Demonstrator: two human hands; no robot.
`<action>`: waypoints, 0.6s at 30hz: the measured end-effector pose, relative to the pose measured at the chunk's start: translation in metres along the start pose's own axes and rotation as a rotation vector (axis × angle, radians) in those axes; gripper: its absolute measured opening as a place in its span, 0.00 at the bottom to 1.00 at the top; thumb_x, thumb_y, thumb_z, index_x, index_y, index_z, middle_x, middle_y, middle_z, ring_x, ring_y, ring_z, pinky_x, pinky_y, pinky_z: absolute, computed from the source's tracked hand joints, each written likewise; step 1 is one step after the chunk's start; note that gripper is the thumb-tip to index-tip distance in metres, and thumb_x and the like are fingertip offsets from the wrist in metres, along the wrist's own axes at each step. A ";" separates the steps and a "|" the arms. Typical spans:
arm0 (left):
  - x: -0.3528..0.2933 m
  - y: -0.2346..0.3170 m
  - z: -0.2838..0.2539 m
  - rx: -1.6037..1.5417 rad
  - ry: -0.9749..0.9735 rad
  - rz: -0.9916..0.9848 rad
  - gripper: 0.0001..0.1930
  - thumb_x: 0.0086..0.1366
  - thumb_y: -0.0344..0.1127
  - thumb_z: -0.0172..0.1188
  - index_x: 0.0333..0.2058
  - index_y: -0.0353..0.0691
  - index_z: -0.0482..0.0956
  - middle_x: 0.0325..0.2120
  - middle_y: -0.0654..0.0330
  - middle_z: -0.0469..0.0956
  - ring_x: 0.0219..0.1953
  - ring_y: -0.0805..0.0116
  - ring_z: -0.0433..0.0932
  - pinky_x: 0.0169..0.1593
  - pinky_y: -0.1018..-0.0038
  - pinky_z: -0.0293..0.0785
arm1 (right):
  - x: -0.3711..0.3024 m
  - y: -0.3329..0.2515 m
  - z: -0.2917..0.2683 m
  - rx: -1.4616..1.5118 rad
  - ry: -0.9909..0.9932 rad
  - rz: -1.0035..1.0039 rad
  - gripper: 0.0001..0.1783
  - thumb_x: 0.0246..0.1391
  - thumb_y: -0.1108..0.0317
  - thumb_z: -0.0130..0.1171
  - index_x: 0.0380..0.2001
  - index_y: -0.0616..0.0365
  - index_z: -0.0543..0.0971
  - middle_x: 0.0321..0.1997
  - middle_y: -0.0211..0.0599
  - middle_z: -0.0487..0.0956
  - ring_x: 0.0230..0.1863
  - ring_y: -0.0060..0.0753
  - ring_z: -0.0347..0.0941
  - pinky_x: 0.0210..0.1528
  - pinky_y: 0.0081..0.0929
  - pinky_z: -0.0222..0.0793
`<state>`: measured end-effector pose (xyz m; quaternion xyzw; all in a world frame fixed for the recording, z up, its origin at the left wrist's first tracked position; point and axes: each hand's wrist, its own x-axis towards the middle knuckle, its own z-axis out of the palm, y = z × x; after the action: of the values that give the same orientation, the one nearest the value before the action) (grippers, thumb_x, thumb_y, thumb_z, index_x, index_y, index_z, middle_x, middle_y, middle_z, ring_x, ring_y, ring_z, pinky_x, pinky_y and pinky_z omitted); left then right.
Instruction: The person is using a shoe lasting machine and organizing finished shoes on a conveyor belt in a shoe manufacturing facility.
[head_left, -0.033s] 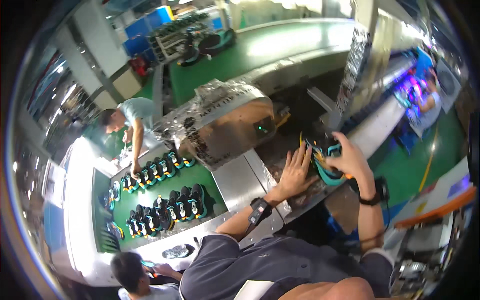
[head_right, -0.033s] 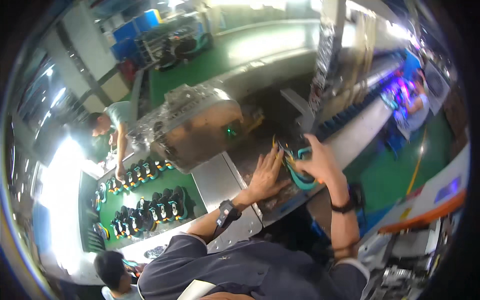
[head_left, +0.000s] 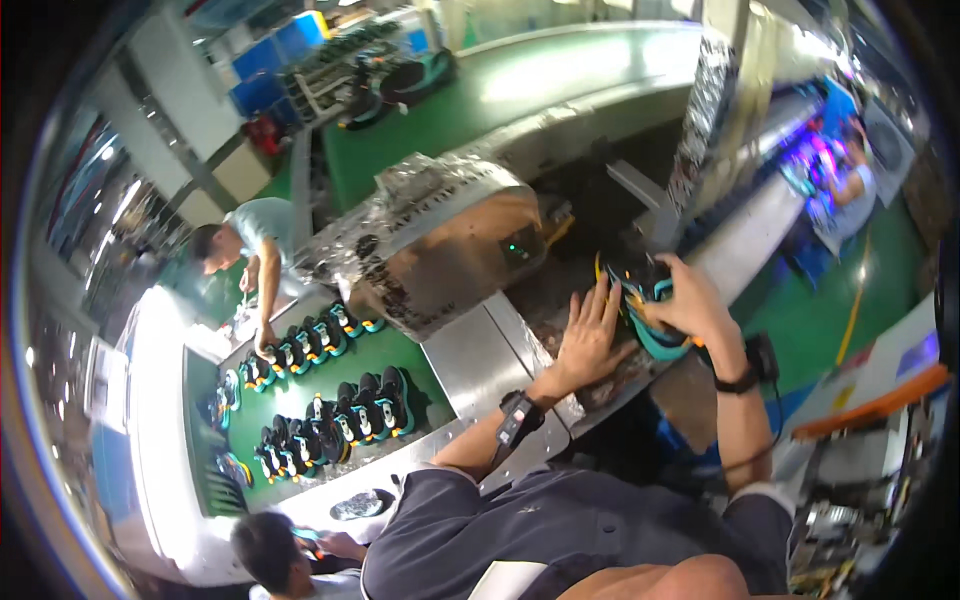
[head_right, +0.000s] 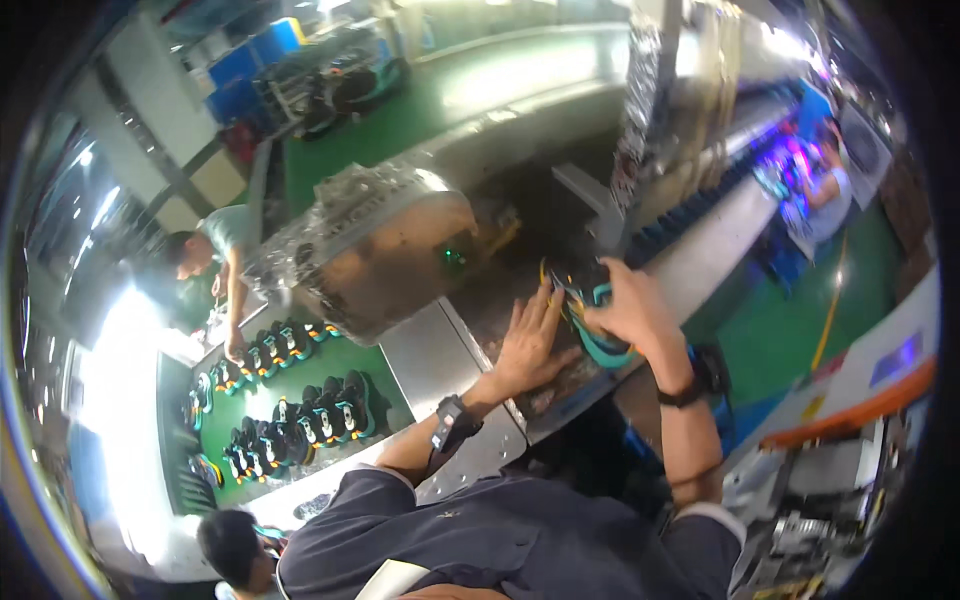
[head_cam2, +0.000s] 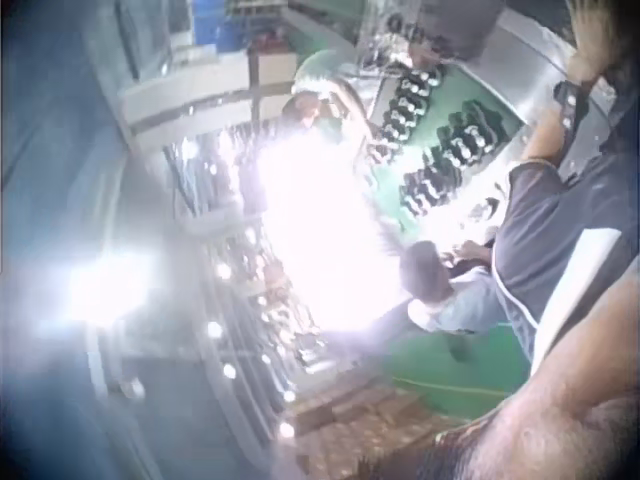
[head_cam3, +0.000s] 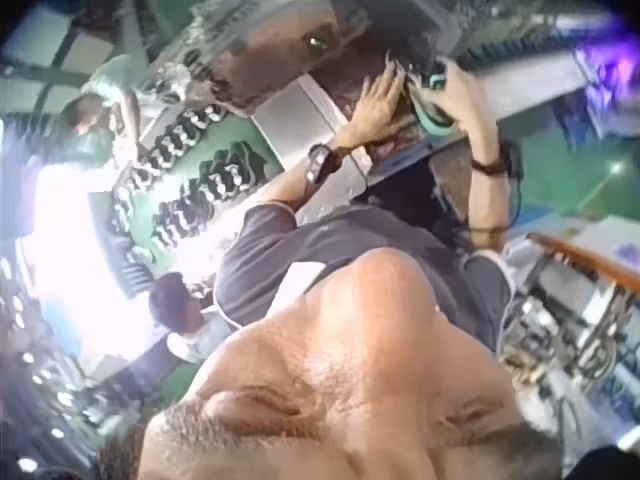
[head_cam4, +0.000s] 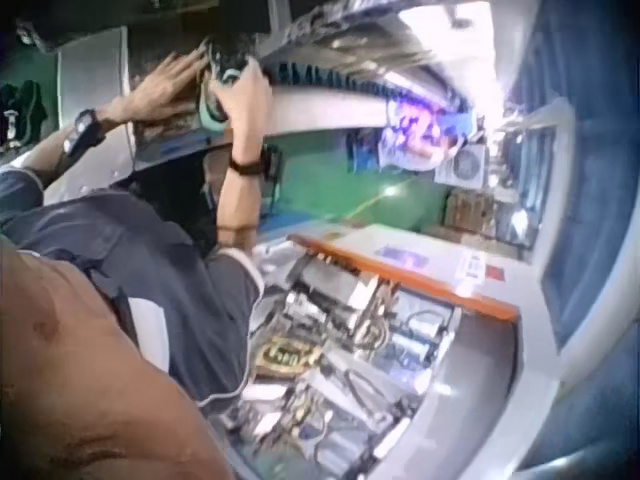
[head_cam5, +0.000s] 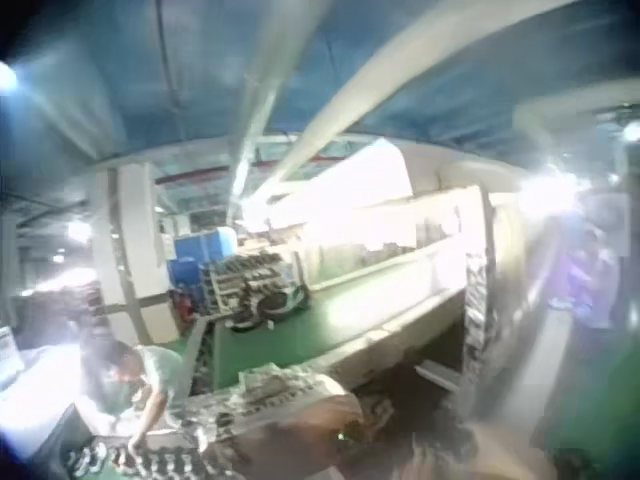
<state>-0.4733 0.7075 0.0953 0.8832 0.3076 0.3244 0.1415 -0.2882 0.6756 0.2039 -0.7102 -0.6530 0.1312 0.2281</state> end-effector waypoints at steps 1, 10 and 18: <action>0.001 0.000 0.001 -0.034 0.018 0.024 0.48 0.53 0.48 0.67 0.64 0.29 0.52 0.65 0.34 0.49 0.66 0.38 0.54 0.64 0.42 0.50 | 0.005 -0.009 0.005 -0.118 0.054 0.075 0.37 0.35 0.60 0.65 0.52 0.66 0.72 0.39 0.63 0.78 0.44 0.61 0.75 0.47 0.45 0.72; 0.007 -0.008 0.001 -0.452 0.085 0.014 0.39 0.58 0.40 0.66 0.62 0.29 0.58 0.61 0.37 0.60 0.64 0.41 0.59 0.65 0.54 0.53 | -0.004 -0.003 0.020 -0.155 0.187 0.100 0.35 0.36 0.54 0.70 0.49 0.58 0.74 0.36 0.50 0.81 0.40 0.54 0.78 0.42 0.45 0.73; -0.004 0.031 0.001 -0.725 0.001 0.007 0.26 0.70 0.37 0.52 0.62 0.30 0.60 0.55 0.44 0.71 0.55 0.57 0.71 0.57 0.66 0.69 | -0.110 0.000 0.048 0.166 0.770 -0.044 0.33 0.42 0.62 0.69 0.52 0.57 0.67 0.40 0.50 0.79 0.39 0.51 0.78 0.37 0.41 0.74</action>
<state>-0.4608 0.6808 0.1070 0.7766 0.1698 0.4132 0.4442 -0.3233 0.5746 0.1503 -0.6723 -0.5221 -0.0973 0.5156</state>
